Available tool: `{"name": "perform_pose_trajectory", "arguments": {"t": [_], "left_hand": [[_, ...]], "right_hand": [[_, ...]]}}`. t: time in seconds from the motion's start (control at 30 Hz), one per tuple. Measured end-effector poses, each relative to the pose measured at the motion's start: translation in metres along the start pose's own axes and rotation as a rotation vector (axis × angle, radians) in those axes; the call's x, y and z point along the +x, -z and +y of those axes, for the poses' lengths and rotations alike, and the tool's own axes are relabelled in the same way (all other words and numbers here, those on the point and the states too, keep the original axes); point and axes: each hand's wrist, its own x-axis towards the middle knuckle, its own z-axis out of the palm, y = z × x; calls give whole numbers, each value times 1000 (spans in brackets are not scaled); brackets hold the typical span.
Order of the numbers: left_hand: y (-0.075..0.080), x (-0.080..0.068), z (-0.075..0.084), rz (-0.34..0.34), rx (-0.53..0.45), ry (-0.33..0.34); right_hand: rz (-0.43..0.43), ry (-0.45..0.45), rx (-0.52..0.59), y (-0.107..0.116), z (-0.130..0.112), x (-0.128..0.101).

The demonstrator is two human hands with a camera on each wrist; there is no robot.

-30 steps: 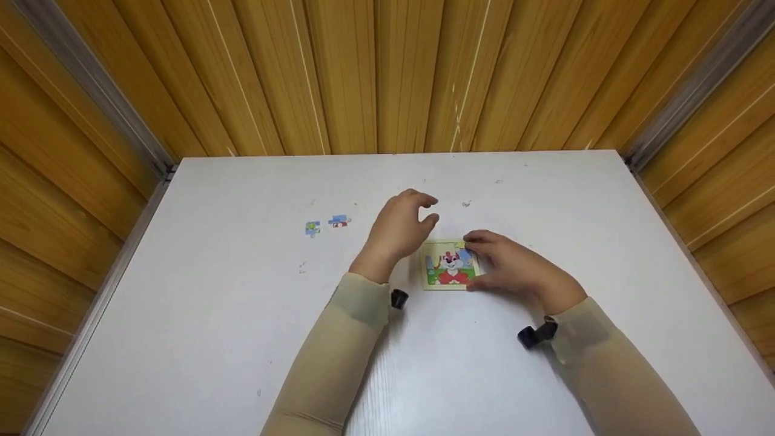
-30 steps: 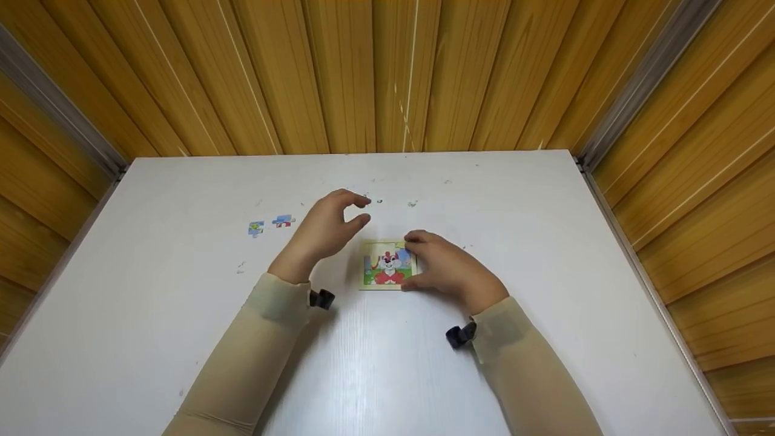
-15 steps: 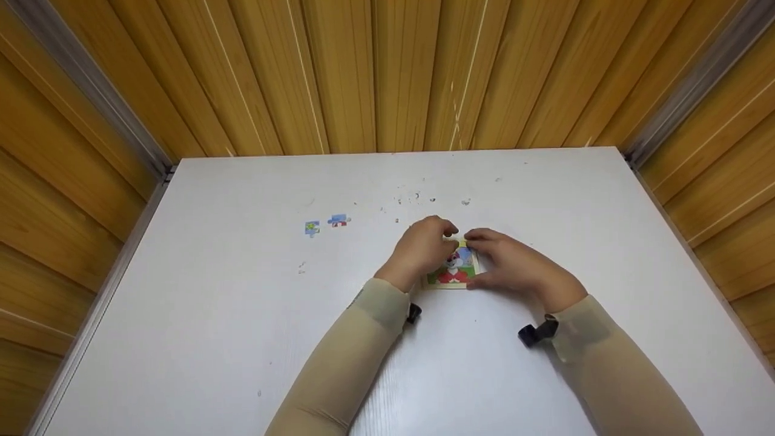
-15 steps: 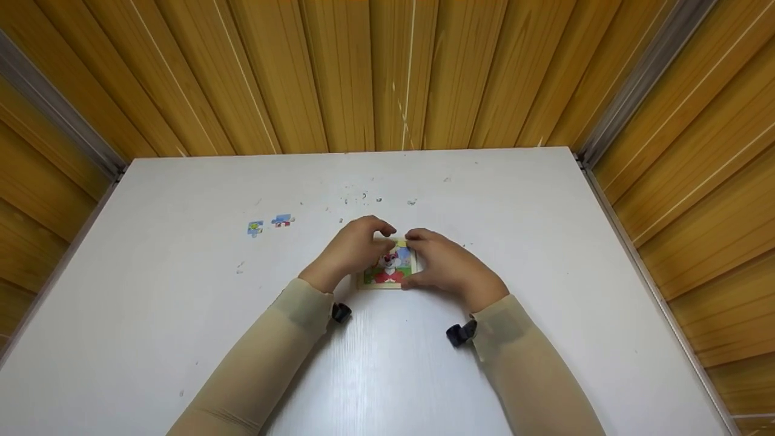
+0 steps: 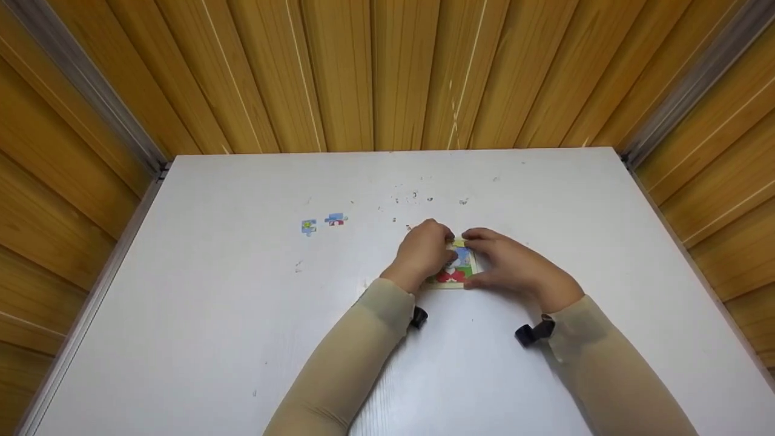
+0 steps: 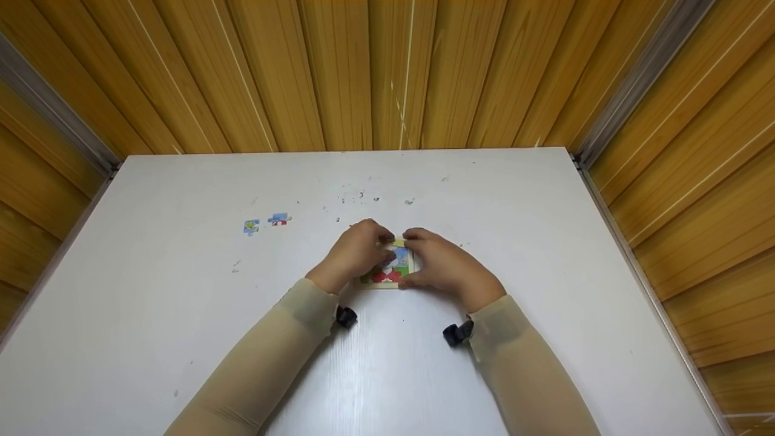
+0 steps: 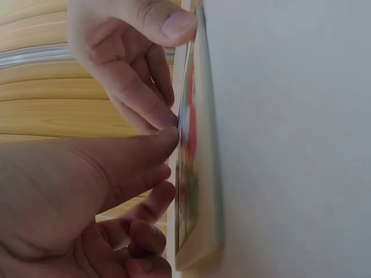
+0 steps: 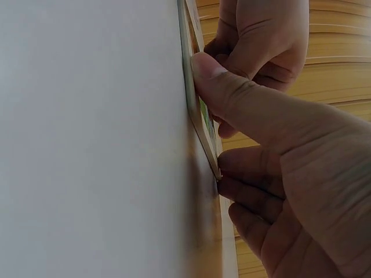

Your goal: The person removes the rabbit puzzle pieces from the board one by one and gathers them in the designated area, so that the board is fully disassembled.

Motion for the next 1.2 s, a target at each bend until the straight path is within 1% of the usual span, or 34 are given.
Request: {"name": "perform_pose_trajectory", "arguments": {"t": [0.3, 0.53, 0.7, 0.87, 1.07, 1.2], "left_hand": [[-4, -3, 6, 37, 29, 38], [-4, -4, 8, 51, 17, 88], [-4, -5, 9, 52, 31, 91], [-5, -5, 9, 70, 37, 85], [-6, -4, 9, 68, 23, 98], [-6, -4, 9, 65, 6, 103]], "right_hand": [[-18, -24, -34, 1, -7, -1], [-18, -24, -32, 2, -6, -1], [-11, -12, -36, 2, -4, -2], [-15, -18, -37, 2, -4, -2], [-26, -38, -31, 1, -5, 0], [-20, -33, -26, 1, -4, 0]]}}
